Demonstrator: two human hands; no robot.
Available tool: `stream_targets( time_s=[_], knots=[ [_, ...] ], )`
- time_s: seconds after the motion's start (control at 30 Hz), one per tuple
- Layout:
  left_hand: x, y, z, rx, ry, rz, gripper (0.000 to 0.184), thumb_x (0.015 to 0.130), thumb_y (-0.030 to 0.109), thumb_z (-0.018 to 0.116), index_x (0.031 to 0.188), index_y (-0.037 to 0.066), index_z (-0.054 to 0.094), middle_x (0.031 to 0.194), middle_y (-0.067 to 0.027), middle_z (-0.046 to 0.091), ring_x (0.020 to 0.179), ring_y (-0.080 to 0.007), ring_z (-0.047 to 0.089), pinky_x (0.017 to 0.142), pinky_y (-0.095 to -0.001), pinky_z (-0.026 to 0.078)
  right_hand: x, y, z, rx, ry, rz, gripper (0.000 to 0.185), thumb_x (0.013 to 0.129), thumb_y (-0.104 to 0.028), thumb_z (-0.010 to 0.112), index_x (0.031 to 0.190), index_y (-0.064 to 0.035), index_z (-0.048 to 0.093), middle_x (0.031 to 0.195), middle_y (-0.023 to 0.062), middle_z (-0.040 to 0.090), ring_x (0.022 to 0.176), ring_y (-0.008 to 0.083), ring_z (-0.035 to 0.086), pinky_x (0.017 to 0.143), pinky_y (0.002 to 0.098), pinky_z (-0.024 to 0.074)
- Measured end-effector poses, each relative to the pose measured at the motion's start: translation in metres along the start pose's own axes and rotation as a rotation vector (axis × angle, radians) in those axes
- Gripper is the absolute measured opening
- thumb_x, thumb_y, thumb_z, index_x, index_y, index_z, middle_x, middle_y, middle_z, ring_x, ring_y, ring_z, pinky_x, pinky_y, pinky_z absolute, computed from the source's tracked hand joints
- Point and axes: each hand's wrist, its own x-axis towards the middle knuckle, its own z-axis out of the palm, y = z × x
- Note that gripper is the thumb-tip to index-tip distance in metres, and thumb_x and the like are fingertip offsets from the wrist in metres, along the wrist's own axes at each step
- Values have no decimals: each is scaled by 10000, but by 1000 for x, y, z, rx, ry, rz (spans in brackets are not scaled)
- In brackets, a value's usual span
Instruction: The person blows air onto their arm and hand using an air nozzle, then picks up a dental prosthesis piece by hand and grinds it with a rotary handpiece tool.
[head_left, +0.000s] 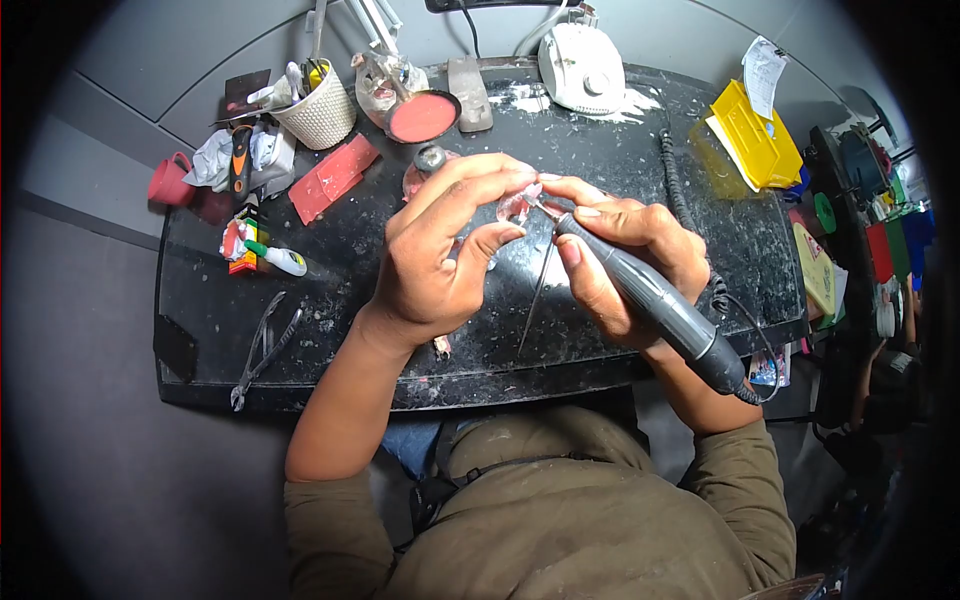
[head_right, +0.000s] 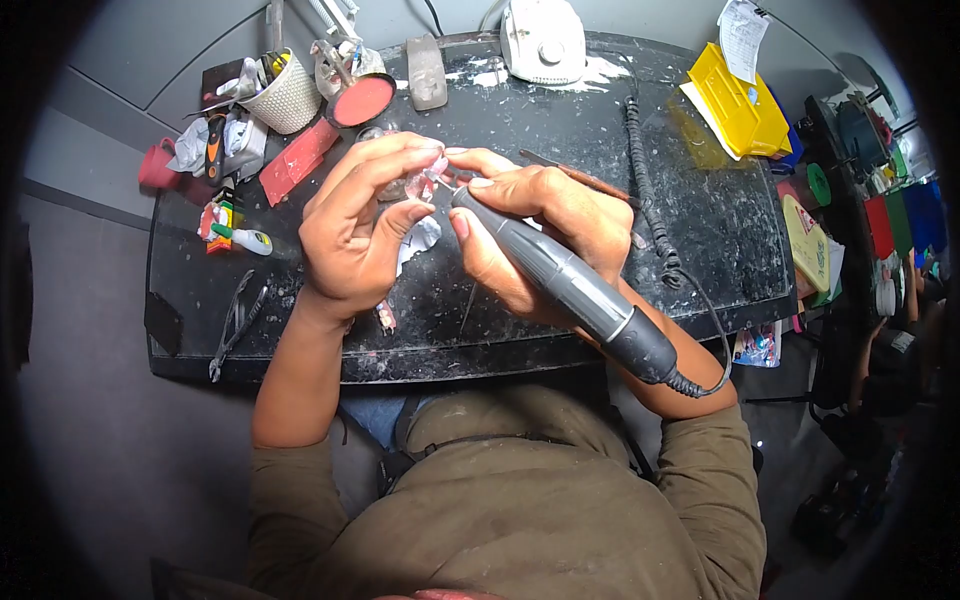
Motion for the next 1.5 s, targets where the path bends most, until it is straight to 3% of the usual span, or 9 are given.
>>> stream_targets(
  time_s=[0.3,0.57,0.83,0.9,0.97,1.07,1.23,1.3,1.5],
  knots=[
    [1,1,-1,29,-7,1,324,817,-79,681,1139,-55,651,1110,-198,669,1028,-317,675,903,-363,532,0,0,0,43,4,19,182,764,7,782,867,65,644,785,164,709,872,323,761,750,364,617],
    [3,2,-2,168,-47,112,418,767,-194,617,1165,-67,629,1135,-197,650,1021,-320,671,855,-361,560,1,-2,1,37,0,61,182,764,11,774,866,74,639,761,164,697,834,313,761,785,389,621],
    [2,1,-4,143,-80,74,396,798,-158,627,1183,-66,620,1191,-214,613,1024,-286,666,904,-350,555,1,-2,-1,36,-59,28,192,757,7,773,872,77,636,785,172,706,756,276,752,813,414,621],
    [1,0,-2,132,-90,67,369,829,-134,636,1192,-67,617,1212,-210,604,1030,-264,665,929,-342,544,-1,-2,0,69,34,36,194,760,3,774,877,75,637,791,173,708,762,278,752,809,410,621],
    [-6,-2,9,-384,40,-139,298,916,-57,637,1211,-83,605,1241,-186,594,1042,-221,656,967,-330,514,-4,2,4,141,95,29,198,767,20,772,900,75,636,814,186,713,809,301,758,789,390,619],
    [-9,-5,11,-594,40,-246,268,969,-5,619,1220,-96,592,1261,-158,581,1061,-197,642,975,-329,506,-2,-1,2,33,67,2,222,771,59,775,935,81,628,856,202,720,900,345,753,759,380,618],
    [-10,-4,14,-698,50,-302,267,975,13,625,1215,-99,591,1239,-154,590,1075,-191,637,975,-323,507,0,1,7,7,72,-68,215,771,67,774,927,83,626,837,181,711,868,346,753,783,414,617],
    [-12,-4,17,-715,63,-306,271,973,16,630,1216,-97,592,1232,-152,594,1080,-187,633,976,-321,507,-5,5,6,23,-18,-124,270,825,85,728,1051,78,579,937,241,696,991,403,715,910,539,568],
    [-12,-3,17,-754,112,-333,271,966,11,640,1211,-97,599,1228,-153,603,1080,-182,629,981,-320,503,-8,8,11,25,-6,-135,283,809,86,744,1043,81,587,889,209,693,924,323,731,933,587,547]
  ],
)
